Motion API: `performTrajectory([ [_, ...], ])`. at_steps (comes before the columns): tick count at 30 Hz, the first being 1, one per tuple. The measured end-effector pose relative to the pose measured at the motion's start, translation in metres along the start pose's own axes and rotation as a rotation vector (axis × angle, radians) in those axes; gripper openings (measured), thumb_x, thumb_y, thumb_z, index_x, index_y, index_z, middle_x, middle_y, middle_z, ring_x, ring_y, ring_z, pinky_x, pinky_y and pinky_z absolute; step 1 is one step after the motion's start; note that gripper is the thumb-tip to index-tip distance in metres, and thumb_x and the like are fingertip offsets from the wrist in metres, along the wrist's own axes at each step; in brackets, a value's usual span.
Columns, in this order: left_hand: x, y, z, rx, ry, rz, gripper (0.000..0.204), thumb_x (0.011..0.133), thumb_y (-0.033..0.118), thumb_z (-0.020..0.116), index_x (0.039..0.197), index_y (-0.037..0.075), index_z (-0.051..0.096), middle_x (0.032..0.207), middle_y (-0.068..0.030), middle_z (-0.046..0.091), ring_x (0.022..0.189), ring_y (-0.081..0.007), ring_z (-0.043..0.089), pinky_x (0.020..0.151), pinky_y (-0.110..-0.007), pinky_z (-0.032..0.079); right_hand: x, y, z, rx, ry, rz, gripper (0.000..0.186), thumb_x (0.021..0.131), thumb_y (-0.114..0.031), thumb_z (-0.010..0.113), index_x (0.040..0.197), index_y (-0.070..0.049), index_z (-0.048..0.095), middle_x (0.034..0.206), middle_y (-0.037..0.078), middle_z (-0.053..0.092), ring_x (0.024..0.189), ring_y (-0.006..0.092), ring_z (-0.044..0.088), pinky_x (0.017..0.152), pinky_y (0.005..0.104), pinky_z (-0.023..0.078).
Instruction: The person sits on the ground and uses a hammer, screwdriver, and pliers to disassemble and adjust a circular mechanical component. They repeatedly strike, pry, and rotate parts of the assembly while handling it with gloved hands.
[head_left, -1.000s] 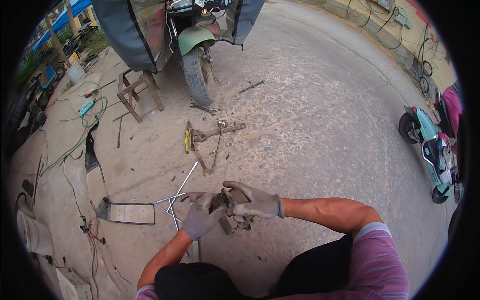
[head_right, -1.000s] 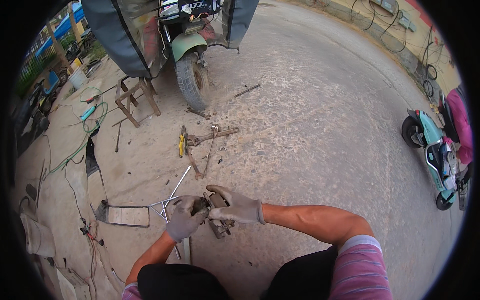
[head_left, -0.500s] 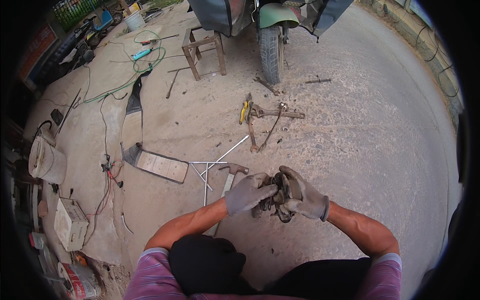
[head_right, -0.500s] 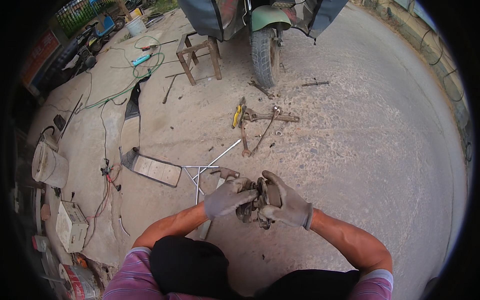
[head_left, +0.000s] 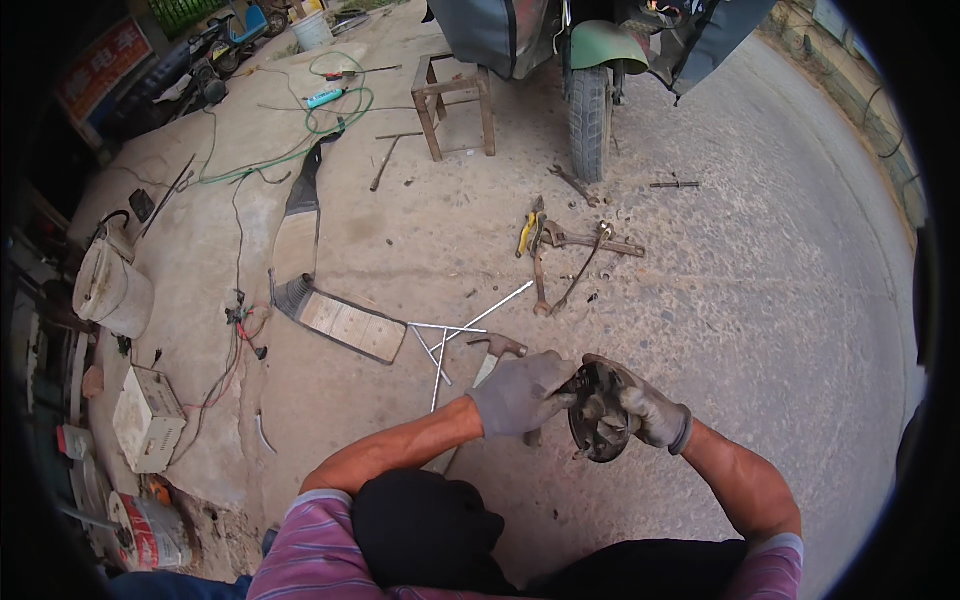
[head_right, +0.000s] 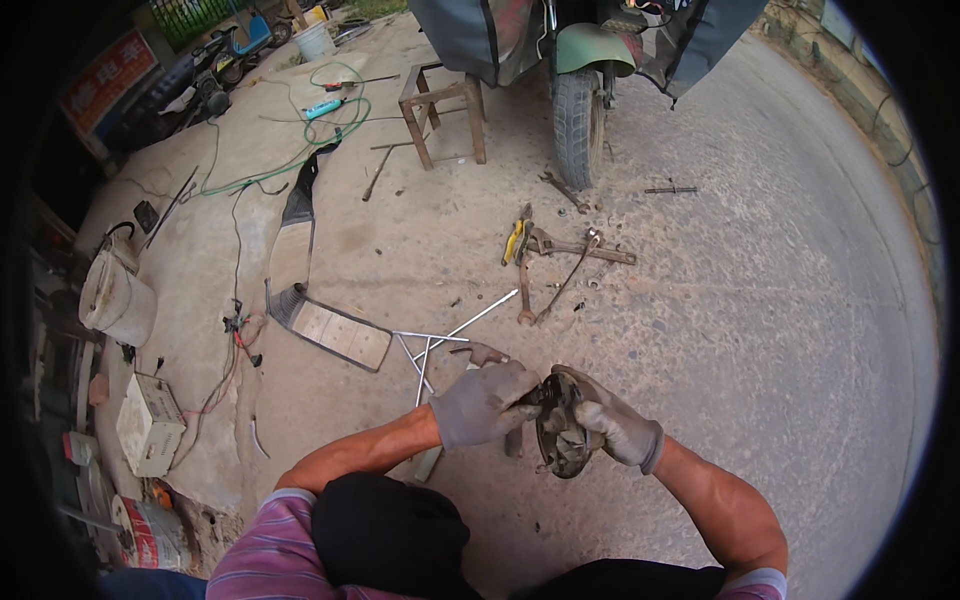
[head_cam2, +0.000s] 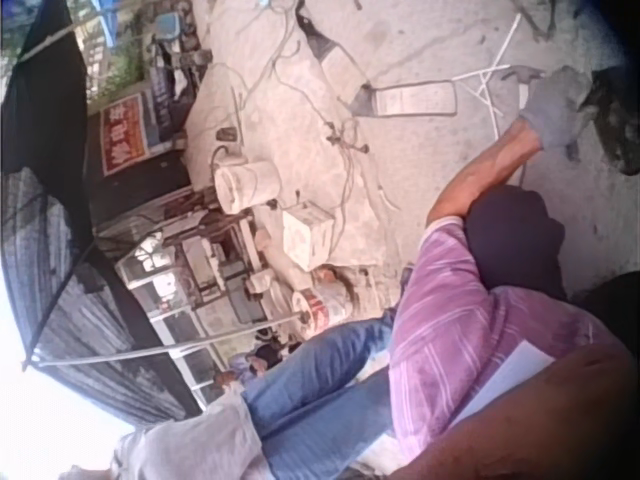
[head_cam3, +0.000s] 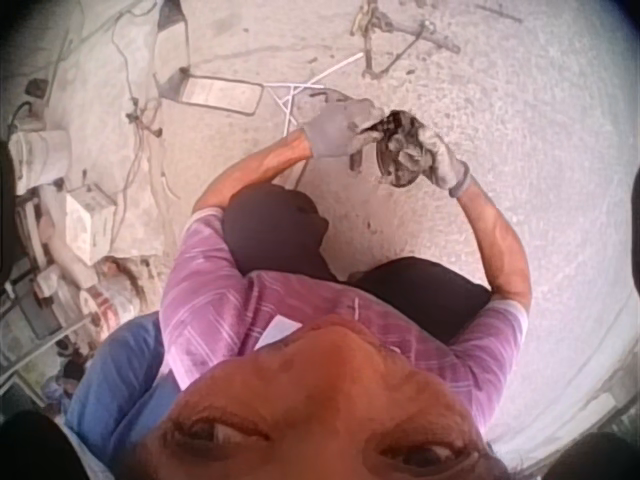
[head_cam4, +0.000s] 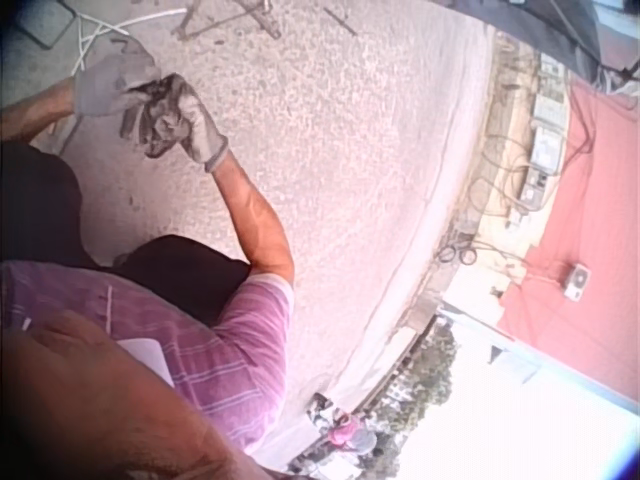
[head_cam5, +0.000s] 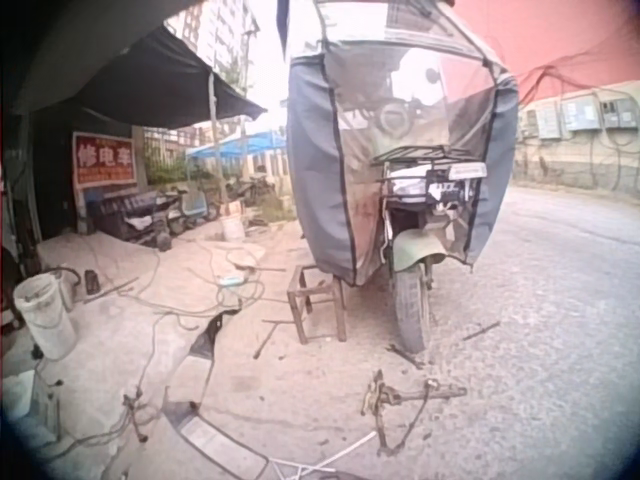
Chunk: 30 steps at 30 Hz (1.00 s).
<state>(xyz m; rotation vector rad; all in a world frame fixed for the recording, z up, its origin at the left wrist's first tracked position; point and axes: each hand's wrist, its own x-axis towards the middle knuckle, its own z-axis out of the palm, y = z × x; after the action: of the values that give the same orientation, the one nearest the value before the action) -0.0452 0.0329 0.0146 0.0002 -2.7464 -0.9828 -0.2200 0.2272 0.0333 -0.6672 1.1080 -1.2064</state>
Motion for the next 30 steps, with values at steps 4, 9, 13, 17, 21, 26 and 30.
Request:
performTrajectory([
  [4,0.0,0.0,0.0,0.075,-0.03,0.028,0.038,0.089,0.026,0.073,0.118,0.003,0.063,0.112,-0.0181,0.064,0.097,-0.039,0.064,0.079,-0.045,0.055,-0.001,0.01,-0.013,0.207,-0.028,0.151,0.105,0.088,-0.066,0.066,0.158,-0.001,0.024,0.151,0.016,0.044,0.138,0.0222,0.043,0.116,0.0397,0.035],
  [9,0.001,0.006,-0.001,-0.311,-0.082,-0.197,0.036,0.089,0.026,0.072,0.114,0.002,0.064,0.103,-0.0183,0.066,0.092,-0.0356,0.066,0.079,-0.042,0.053,0.0,-0.003,-0.001,-0.257,-0.015,-0.088,0.111,0.085,-0.062,0.071,0.16,0.001,0.018,0.151,0.019,0.042,0.14,0.0285,0.04,0.117,0.0406,0.033],
  [13,0.012,0.008,-0.009,-0.428,-0.196,-0.311,0.04,0.091,0.03,0.07,0.117,0.001,0.062,0.106,-0.0219,0.065,0.095,-0.0356,0.066,0.082,-0.042,0.052,-0.005,-0.005,0.003,-0.392,0.022,-0.168,0.116,0.083,-0.062,0.074,0.16,0.001,0.014,0.15,0.021,0.043,0.139,0.0287,0.042,0.115,0.0394,0.034],
  [17,0.005,0.002,-0.002,-0.225,-0.011,-0.003,0.032,0.088,0.022,0.071,0.111,0.002,0.062,0.093,-0.016,0.064,0.087,-0.0346,0.065,0.075,-0.042,0.052,-0.003,-0.003,0.002,-0.217,0.014,-0.12,0.1,0.089,-0.063,0.066,0.158,-0.001,0.025,0.146,0.018,0.05,0.133,0.0279,0.05,0.113,0.0417,0.04],
  [21,0.008,0.001,-0.007,0.113,-0.119,0.244,0.03,0.084,0.018,0.071,0.108,0.005,0.06,0.089,-0.0132,0.06,0.084,-0.0332,0.064,0.07,-0.044,0.052,-0.01,0.008,-0.007,0.459,0.015,0.299,0.076,0.09,-0.064,0.062,0.141,-0.009,0.054,0.138,0.014,0.061,0.124,0.029,0.062,0.106,0.049,0.05],
  [26,0.004,0.004,-0.01,0.231,-0.238,0.36,0.031,0.082,0.019,0.069,0.108,0.007,0.058,0.093,-0.0116,0.059,0.084,-0.0317,0.064,0.068,-0.043,0.052,-0.016,0.011,-0.003,0.421,-0.033,0.337,0.09,0.086,-0.067,0.065,0.149,-0.006,0.045,0.143,0.016,0.056,0.128,0.0302,0.057,0.109,0.0474,0.047],
  [30,-0.01,0.006,-0.003,0.232,-0.208,0.321,0.036,0.082,0.02,0.068,0.115,0.008,0.057,0.096,-0.0106,0.059,0.085,-0.032,0.064,0.07,-0.043,0.053,-0.018,0.003,0.001,-0.15,-0.111,0.187,0.109,0.087,-0.063,0.068,0.162,-0.004,0.015,0.158,0.02,0.035,0.144,0.03,0.038,0.119,0.0431,0.032],
])
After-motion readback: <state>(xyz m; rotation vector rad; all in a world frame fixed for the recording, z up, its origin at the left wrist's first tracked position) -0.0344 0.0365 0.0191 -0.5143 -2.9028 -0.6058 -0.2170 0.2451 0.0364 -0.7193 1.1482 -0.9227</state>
